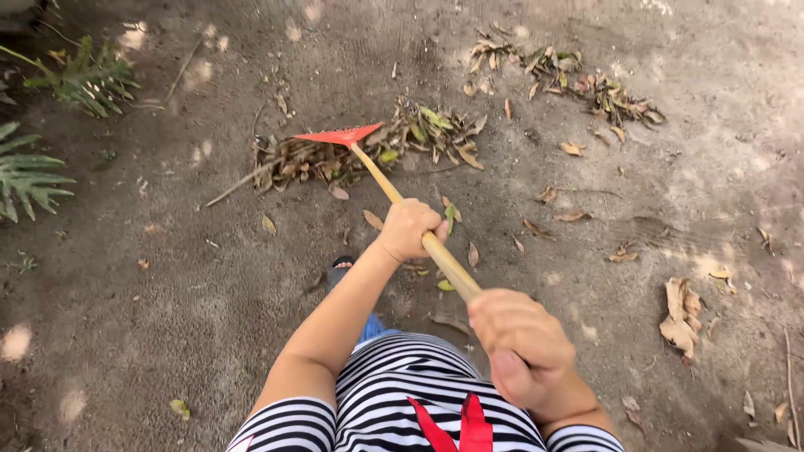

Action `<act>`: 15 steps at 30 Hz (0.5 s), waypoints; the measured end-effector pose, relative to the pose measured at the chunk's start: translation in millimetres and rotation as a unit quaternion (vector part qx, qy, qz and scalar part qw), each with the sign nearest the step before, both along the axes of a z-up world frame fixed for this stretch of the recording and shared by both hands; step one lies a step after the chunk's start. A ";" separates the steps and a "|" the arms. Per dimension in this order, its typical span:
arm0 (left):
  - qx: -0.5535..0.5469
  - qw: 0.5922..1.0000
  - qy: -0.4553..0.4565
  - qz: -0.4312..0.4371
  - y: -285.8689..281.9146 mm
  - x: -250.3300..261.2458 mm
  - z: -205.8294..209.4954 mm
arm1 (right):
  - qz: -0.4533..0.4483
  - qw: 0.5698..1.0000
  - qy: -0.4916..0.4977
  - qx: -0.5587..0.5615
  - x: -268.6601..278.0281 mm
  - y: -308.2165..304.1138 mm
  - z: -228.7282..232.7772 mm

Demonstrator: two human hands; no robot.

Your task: Raking dry leaves and debris in a garden area.

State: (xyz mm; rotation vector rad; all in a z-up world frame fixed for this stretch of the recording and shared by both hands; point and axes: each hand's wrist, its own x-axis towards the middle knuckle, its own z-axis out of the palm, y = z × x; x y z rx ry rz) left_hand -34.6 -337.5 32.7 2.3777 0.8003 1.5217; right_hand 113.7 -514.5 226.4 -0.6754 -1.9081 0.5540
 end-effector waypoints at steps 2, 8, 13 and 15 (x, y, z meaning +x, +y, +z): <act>0.002 1.000 0.001 0.001 8.9 -3.7 8.9 | 0.016 0.999 0.039 0.002 -1.6 8.5 -10.1; 0.006 0.999 0.029 0.030 68.5 -39.6 13.4 | 0.041 0.996 0.074 0.034 -30.1 68.4 -27.0; -0.029 0.996 0.054 0.061 153.2 -91.1 -2.7 | 0.089 0.991 0.093 0.039 -78.9 161.7 -65.2; -0.024 0.992 0.074 0.095 189.6 -115.9 -13.8 | 0.073 0.988 0.126 0.057 -102.4 202.6 -83.5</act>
